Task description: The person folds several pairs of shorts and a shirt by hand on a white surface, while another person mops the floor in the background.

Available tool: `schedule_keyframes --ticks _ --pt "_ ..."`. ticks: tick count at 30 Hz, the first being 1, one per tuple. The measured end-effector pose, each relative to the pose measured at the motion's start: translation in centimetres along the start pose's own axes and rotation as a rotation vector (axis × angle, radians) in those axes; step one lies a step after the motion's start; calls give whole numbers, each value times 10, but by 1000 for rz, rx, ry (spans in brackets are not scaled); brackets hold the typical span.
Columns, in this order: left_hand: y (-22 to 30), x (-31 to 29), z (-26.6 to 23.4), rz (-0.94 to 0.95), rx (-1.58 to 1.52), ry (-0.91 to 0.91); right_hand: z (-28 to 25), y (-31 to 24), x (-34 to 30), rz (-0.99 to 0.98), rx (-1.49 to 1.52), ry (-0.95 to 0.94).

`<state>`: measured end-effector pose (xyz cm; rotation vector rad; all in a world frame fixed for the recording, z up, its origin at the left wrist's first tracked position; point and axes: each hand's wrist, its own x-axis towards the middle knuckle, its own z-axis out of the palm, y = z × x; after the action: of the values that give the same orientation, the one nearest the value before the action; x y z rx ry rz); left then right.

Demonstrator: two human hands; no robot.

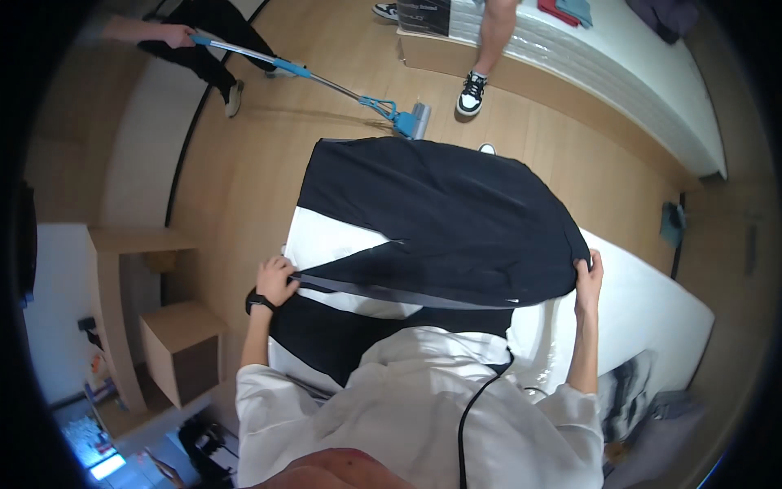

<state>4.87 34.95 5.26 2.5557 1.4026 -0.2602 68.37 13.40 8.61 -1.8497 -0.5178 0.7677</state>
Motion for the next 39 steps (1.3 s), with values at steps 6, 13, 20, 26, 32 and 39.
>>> schedule_keyframes --ticks 6,13,20,26,32,39 --pt "-5 -49 -50 115 76 202 -49 69 14 265 113 46" --pt "28 -209 -108 -91 534 530 3 3 -8 240 -37 -167" --pt "64 -334 -13 -510 373 231 13 -12 -11 193 -102 -194" --pt "75 -349 19 -674 202 540 -32 25 5 156 -314 -118" --pt "71 -238 -3 -173 -299 263 -188 111 -16 327 -498 91" --pt "48 -241 19 -340 -519 88 -138 105 -144 -311 -1200 -64"
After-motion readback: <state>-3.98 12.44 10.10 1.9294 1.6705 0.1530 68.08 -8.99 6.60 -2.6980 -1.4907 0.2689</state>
